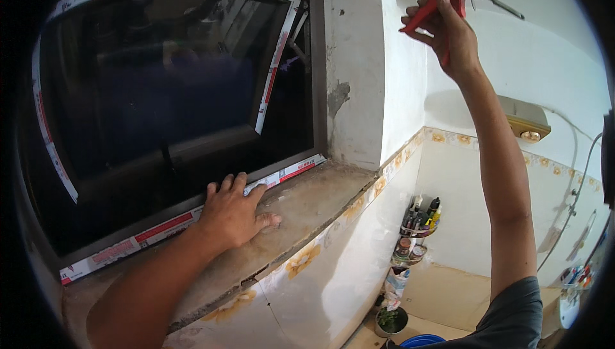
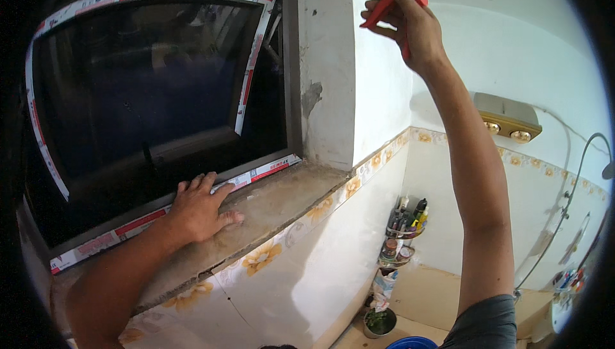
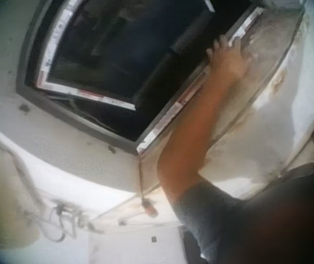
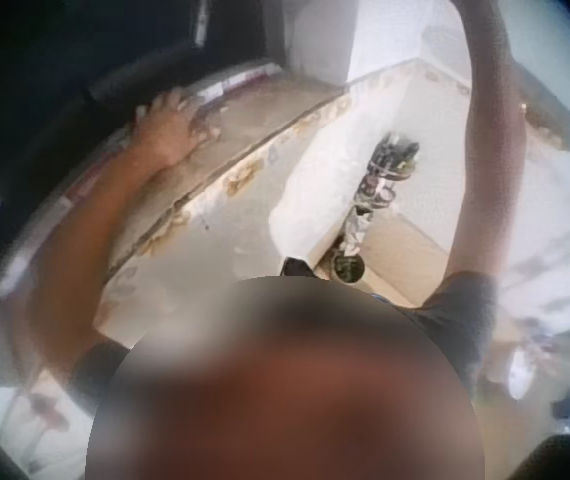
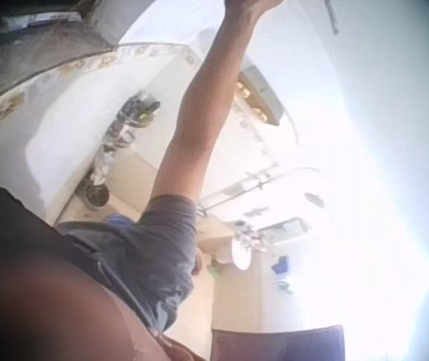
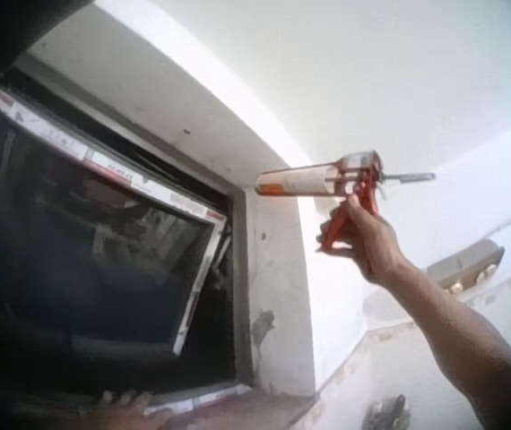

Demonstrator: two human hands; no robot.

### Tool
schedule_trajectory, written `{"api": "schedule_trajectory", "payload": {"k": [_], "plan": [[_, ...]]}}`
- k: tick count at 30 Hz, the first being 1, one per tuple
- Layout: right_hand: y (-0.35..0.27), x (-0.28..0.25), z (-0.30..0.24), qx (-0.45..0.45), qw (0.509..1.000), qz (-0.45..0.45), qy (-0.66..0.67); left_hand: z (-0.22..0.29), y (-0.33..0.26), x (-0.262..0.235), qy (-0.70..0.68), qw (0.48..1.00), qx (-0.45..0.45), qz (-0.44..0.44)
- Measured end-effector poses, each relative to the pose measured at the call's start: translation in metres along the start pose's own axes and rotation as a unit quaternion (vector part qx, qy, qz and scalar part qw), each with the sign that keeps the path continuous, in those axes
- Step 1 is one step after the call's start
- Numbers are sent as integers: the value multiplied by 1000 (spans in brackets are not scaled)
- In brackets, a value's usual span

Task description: The person uses a caulking gun to apply silicone sealant along the perimeter of a window frame. They pause to reload the gun with a new tube of sealant and continue applying the bead along the top and side edges.

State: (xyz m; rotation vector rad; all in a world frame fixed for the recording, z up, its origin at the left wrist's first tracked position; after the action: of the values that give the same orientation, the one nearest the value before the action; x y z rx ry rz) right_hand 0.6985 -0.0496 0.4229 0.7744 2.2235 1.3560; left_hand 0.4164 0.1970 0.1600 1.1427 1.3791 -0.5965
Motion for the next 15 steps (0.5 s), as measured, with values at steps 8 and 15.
{"api": "schedule_trajectory", "payload": {"k": [8, 15], "plan": [[65, 31, -12, 76, 995, 51, -44, 9, -4, 1, -19, 999, 12, -25], [78, 47, -18, 64, 994, 61, -68, 10, -3, 1, -13, 998, 44, -47]]}}
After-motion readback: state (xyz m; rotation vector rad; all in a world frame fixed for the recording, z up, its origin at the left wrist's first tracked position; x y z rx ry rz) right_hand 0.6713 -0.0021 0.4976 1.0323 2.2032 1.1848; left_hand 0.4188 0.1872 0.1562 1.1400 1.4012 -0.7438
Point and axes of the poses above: each hand's wrist, its own y-axis towards the middle knuckle, its own x-axis out of the palm, z = x × y, the point moved 6 cm from there along y, towards the middle knuckle, and after that the axes turned 10 degrees about x, right-handed, at the moved point
